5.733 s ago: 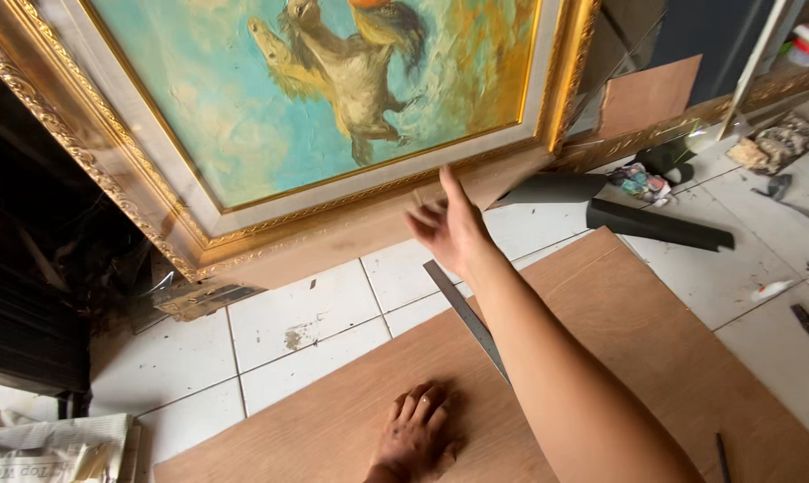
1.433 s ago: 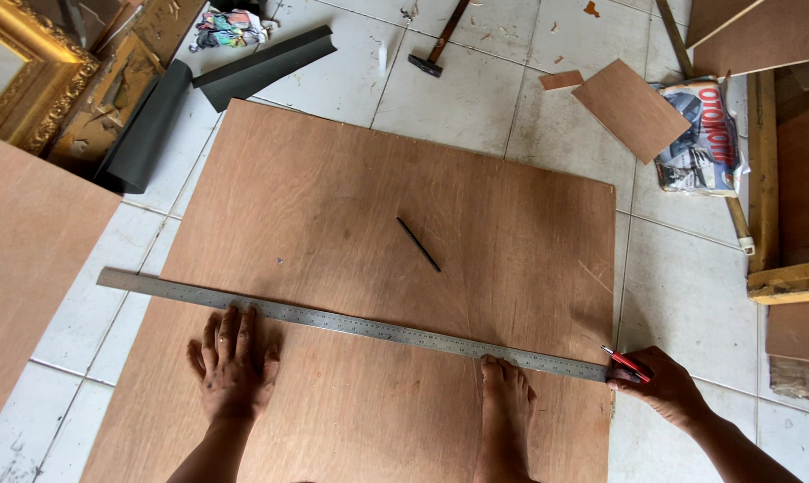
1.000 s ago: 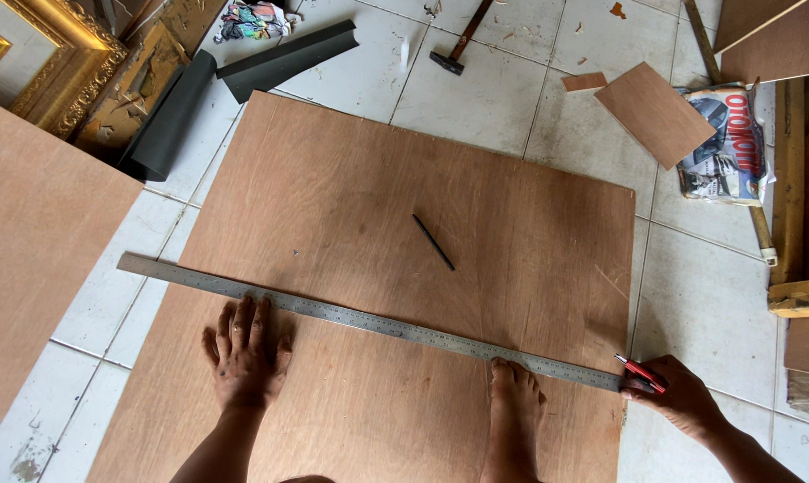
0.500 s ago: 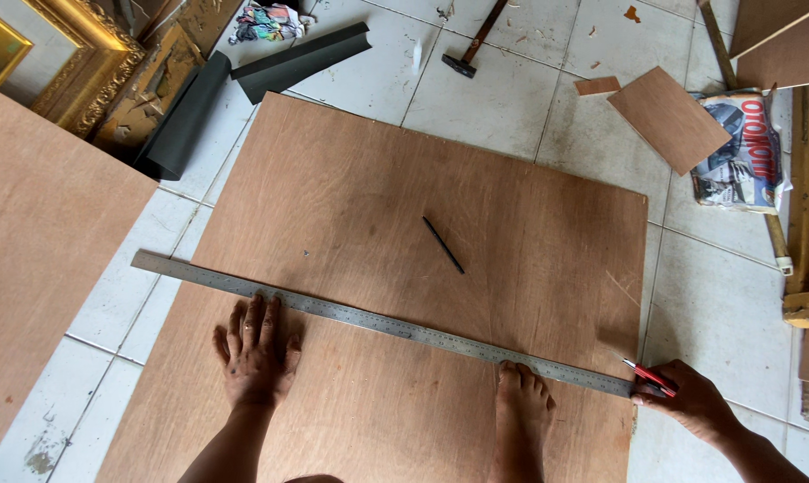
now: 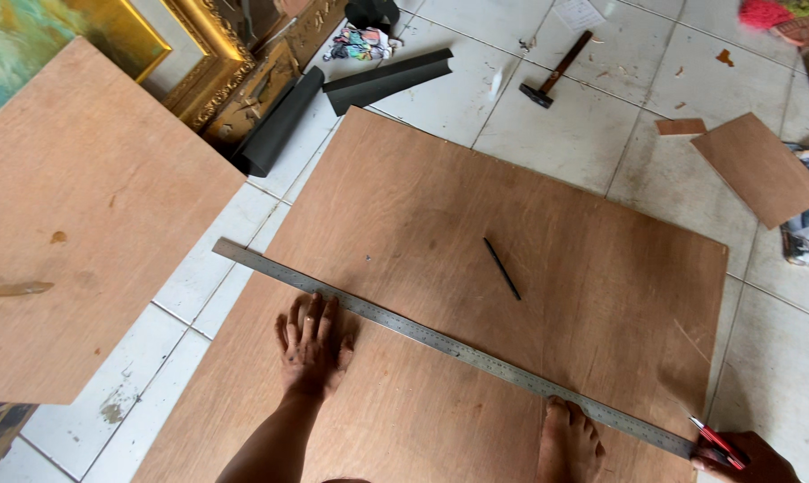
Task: The person measures plywood sheets using a ruler and pencil, marks them, and then cuts the sheets using a utility knife while working on the floor.
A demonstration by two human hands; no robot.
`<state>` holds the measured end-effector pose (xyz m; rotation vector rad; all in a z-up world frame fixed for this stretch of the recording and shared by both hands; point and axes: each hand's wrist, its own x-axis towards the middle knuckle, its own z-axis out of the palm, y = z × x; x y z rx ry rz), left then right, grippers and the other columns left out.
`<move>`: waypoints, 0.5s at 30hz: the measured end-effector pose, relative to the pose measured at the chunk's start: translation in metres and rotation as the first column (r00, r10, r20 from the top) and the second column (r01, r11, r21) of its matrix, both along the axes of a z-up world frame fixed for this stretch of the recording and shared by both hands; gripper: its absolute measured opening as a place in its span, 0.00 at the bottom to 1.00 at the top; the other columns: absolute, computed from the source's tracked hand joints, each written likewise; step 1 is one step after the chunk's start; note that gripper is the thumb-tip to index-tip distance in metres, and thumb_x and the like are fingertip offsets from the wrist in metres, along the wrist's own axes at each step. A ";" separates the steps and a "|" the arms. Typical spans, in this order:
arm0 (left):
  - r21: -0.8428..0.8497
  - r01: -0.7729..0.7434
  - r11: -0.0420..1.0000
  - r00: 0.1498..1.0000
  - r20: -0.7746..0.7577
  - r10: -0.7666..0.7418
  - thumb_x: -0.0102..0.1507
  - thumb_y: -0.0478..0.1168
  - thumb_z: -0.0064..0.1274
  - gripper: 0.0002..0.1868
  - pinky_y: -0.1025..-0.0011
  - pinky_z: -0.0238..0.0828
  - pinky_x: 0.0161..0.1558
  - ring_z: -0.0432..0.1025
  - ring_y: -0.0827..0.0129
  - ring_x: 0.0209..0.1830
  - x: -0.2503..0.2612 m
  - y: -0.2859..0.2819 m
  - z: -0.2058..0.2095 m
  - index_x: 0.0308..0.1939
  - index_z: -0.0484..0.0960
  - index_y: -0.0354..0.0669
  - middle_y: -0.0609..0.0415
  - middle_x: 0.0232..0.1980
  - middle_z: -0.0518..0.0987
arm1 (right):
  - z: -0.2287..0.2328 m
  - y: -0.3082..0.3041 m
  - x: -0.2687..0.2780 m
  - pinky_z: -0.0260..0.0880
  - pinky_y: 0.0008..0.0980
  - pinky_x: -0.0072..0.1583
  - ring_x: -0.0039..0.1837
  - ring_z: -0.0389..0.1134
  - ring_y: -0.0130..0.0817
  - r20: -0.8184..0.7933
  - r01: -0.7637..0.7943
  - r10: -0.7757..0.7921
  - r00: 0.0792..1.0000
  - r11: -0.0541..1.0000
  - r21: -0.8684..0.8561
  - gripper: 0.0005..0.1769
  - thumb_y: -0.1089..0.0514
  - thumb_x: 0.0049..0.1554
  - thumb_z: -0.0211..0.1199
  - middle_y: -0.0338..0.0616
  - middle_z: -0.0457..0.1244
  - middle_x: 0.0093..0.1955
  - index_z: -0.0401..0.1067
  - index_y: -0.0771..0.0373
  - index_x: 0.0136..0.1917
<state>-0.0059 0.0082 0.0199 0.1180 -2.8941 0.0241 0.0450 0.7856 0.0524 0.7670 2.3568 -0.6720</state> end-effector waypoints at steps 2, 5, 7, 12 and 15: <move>-0.018 0.002 1.000 1.000 -0.009 -0.003 0.68 0.68 0.41 0.46 0.39 0.40 0.88 0.49 0.51 0.92 0.000 -0.001 -0.002 0.88 0.61 0.61 0.59 0.91 0.61 | -0.045 -0.098 -0.011 0.73 0.33 0.59 0.50 0.76 0.31 -0.037 -0.014 0.011 0.999 0.995 -0.100 0.09 0.64 0.50 0.90 0.50 0.81 0.36 0.99 0.73 0.42; -0.076 0.024 0.997 0.999 0.030 -0.022 0.68 0.74 0.36 0.52 0.40 0.29 0.88 0.38 0.50 0.95 -0.001 -0.005 -0.006 0.93 0.47 0.64 0.60 0.96 0.46 | -0.067 -0.317 0.025 0.49 0.50 0.84 0.89 0.56 0.39 -0.108 0.081 -0.040 0.993 0.909 0.409 0.29 0.35 0.73 0.36 0.18 0.58 0.89 0.65 0.29 0.82; -0.184 0.019 0.983 1.000 0.005 -0.018 0.66 0.76 0.38 0.55 0.40 0.30 0.86 0.35 0.48 0.95 0.000 -0.005 -0.008 0.94 0.44 0.66 0.62 0.97 0.43 | -0.075 -0.312 0.029 0.55 0.54 0.82 0.90 0.55 0.42 -0.067 -0.012 0.048 0.997 0.888 0.460 0.27 0.36 0.72 0.40 0.20 0.56 0.91 0.65 0.24 0.80; -0.140 0.035 0.990 0.999 0.036 -0.030 0.66 0.75 0.38 0.54 0.40 0.32 0.86 0.36 0.46 0.95 0.001 -0.005 -0.002 0.94 0.45 0.66 0.60 0.96 0.44 | -0.077 -0.314 0.035 0.55 0.53 0.82 0.88 0.58 0.40 -0.174 0.040 0.046 0.984 0.887 0.460 0.25 0.36 0.71 0.43 0.18 0.60 0.88 0.69 0.26 0.78; -0.132 0.029 0.991 0.999 0.038 -0.024 0.68 0.75 0.37 0.52 0.41 0.32 0.85 0.36 0.48 0.95 -0.001 -0.006 -0.006 0.93 0.46 0.67 0.62 0.96 0.44 | -0.082 -0.311 0.035 0.54 0.53 0.82 0.88 0.57 0.39 -0.166 0.037 0.042 0.985 0.896 0.443 0.26 0.38 0.71 0.43 0.17 0.58 0.89 0.67 0.26 0.79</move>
